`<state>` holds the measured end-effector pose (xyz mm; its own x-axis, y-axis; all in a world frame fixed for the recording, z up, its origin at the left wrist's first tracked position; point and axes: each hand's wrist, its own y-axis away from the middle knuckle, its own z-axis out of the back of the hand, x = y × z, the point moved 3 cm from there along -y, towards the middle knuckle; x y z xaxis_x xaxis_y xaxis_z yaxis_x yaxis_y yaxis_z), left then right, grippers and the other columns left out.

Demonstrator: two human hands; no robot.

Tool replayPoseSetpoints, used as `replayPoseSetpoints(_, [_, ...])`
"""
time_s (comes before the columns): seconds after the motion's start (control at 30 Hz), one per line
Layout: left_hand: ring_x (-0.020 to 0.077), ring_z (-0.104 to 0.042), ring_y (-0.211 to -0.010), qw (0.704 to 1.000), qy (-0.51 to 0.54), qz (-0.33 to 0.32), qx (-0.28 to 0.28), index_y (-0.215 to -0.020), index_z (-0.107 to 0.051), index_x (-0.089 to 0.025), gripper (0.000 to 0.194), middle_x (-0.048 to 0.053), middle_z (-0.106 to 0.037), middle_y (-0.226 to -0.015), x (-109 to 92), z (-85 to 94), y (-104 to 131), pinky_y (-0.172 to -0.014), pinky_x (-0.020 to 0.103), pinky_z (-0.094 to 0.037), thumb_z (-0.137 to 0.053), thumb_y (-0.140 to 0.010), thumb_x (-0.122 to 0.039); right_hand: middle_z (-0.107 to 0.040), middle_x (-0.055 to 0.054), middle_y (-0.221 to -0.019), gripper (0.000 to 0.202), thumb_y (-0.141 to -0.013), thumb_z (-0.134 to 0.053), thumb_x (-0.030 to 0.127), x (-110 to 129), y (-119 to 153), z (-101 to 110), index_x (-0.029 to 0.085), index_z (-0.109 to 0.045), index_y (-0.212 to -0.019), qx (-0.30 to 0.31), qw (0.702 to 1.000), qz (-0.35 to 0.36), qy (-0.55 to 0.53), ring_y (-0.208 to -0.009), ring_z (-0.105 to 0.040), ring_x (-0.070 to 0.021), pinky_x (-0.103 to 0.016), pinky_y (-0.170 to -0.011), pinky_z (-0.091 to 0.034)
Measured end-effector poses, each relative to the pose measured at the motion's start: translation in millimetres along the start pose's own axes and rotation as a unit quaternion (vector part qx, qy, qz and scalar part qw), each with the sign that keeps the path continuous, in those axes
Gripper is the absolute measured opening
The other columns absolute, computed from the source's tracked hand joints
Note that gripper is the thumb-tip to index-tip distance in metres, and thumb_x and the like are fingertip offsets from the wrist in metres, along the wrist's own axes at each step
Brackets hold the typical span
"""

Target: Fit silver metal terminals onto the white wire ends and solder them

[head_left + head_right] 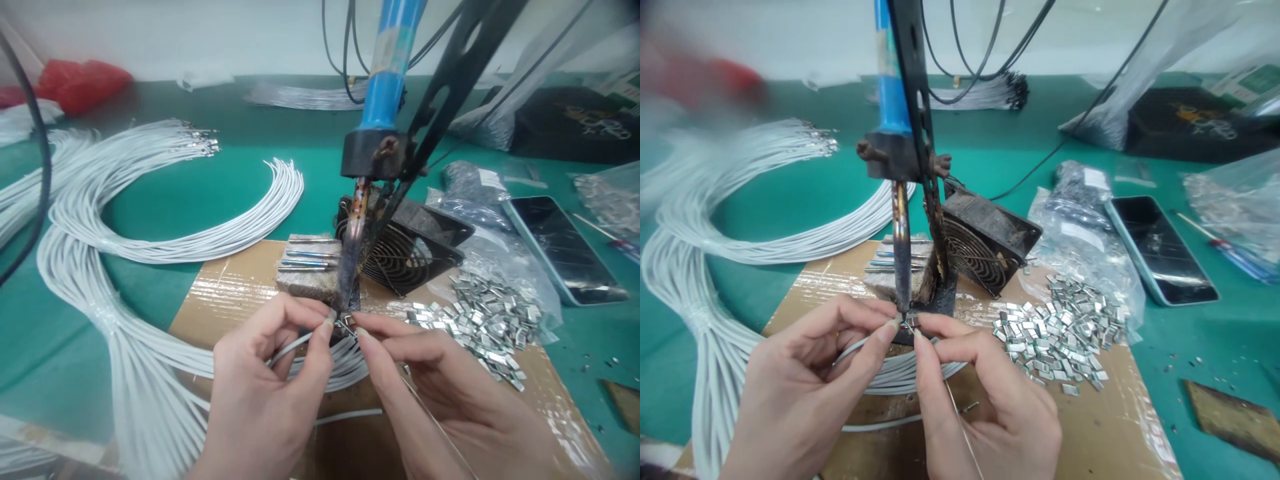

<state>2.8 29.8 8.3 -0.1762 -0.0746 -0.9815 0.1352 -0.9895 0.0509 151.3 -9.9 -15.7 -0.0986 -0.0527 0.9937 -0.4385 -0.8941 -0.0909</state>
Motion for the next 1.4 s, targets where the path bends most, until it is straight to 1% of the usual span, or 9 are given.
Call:
replayPoseSetpoints(0.17, [0.0148, -0.083, -0.076, 0.998, 0.032, 0.027, -0.046, -0.073, -0.077, -0.024, 0.013, 0.001, -0.087, -0.090, -0.8, -2.3, 4.0, -0.065, 0.015, -0.064, -0.080, -0.085, -0.020, -0.093, -0.006, -0.107, 0.022, -0.091, -0.092, 0.031, 4.3, 1.0, -1.9, 0.026, -0.079, -0.073, -0.022, 0.999, -0.022, 0.012, -0.090, -0.091, -0.0258, -0.026, -0.080, -0.073])
replayPoseSetpoints(0.27, [0.0125, -0.081, -0.074, 0.998, 0.037, 0.027, -0.046, -0.072, -0.076, -0.024, 0.014, -0.002, -0.084, -0.087, -1.7, -5.0, 5.5, -0.063, 0.013, -0.062, -0.079, -0.085, -0.020, -0.092, 0.000, -0.106, 0.023, -0.093, -0.090, 0.031, 5.7, 2.8, -3.4, 0.028, -0.078, -0.074, -0.028, 0.999, -0.020, 0.011, -0.093, -0.090, -0.0185, -0.016, -0.087, -0.067])
replayPoseSetpoints(0.33, [0.0121, -0.081, -0.074, 0.998, 0.031, 0.030, -0.042, -0.073, -0.076, -0.024, 0.013, -0.002, -0.085, -0.088, -0.9, -5.0, 5.1, -0.063, 0.013, -0.061, -0.080, -0.085, -0.021, -0.092, 0.001, -0.106, 0.024, -0.094, -0.089, 0.030, 5.4, 3.4, -4.0, 0.028, -0.078, -0.074, -0.022, 0.999, -0.020, 0.014, -0.093, -0.090, -0.0171, -0.015, -0.089, -0.066])
replayPoseSetpoints(0.57, [0.0093, -0.080, -0.070, 0.999, 0.033, 0.020, -0.038, -0.073, -0.077, -0.024, 0.014, -0.004, -0.084, -0.083, -0.5, -4.4, 2.3, -0.064, 0.010, -0.060, -0.079, -0.085, -0.019, -0.093, -0.004, -0.104, 0.025, -0.094, -0.089, 0.029, 6.9, -0.5, -2.3, 0.025, -0.077, -0.072, -0.013, 0.999, 0.001, 0.038, -0.090, -0.090, -0.0227, -0.021, -0.077, -0.069])
replayPoseSetpoints(0.8, [0.0103, -0.083, -0.064, 0.999, 0.007, -0.037, -0.009, -0.069, -0.079, -0.022, 0.014, -0.002, -0.087, -0.077, -2.6, -1.2, -6.2, -0.060, 0.007, -0.061, -0.078, -0.082, -0.016, -0.092, 0.002, -0.105, 0.019, -0.094, -0.087, 0.025, 1.5, 0.0, -2.8, 0.028, -0.078, -0.077, -0.025, 0.998, 0.030, 0.041, -0.089, -0.090, -0.0186, -0.018, -0.076, -0.066])
replayPoseSetpoints(0.9, [0.0101, -0.083, -0.066, 0.999, -0.006, -0.049, -0.001, -0.071, -0.079, -0.023, 0.016, -0.002, -0.088, -0.079, -2.0, 1.3, -7.6, -0.062, 0.007, -0.062, -0.077, -0.085, -0.015, -0.093, 0.000, -0.105, 0.021, -0.094, -0.087, 0.026, 0.7, 0.3, -3.0, 0.027, -0.078, -0.076, -0.024, 0.998, 0.026, 0.043, -0.089, -0.090, -0.0202, -0.020, -0.074, -0.066])
replayPoseSetpoints(1.03, [0.0098, -0.083, -0.064, 0.998, -0.015, -0.060, -0.002, -0.071, -0.079, -0.022, 0.016, -0.002, -0.088, -0.079, -1.2, 2.2, -7.8, -0.059, 0.006, -0.061, -0.077, -0.085, -0.014, -0.092, 0.000, -0.108, 0.021, -0.096, -0.086, 0.025, 2.0, 0.3, -2.7, 0.027, -0.077, -0.077, -0.017, 0.999, 0.024, 0.041, -0.092, -0.090, -0.0207, -0.021, -0.075, -0.067])
replayPoseSetpoints(1.23, [0.0088, -0.084, -0.069, 0.998, -0.023, -0.057, 0.002, -0.074, -0.079, -0.024, 0.016, -0.004, -0.088, -0.084, 2.2, 3.3, -6.2, -0.063, 0.006, -0.061, -0.078, -0.087, -0.015, -0.093, -0.008, -0.110, 0.017, -0.094, -0.089, 0.027, -0.1, -0.5, -0.2, 0.025, -0.079, -0.079, -0.004, 0.999, 0.024, 0.044, -0.091, -0.091, -0.0294, -0.030, -0.072, -0.073])
replayPoseSetpoints(1.4, [0.0096, -0.085, -0.074, 0.998, -0.024, -0.052, 0.008, -0.075, -0.079, -0.024, 0.016, -0.003, -0.088, -0.087, 3.5, 6.0, -5.8, -0.067, 0.007, -0.062, -0.080, -0.089, -0.016, -0.093, -0.009, -0.108, 0.018, -0.094, -0.088, 0.028, 1.7, 0.1, -0.4, 0.025, -0.080, -0.078, -0.010, 0.999, 0.020, 0.045, -0.093, -0.091, -0.0309, -0.031, -0.072, -0.073])
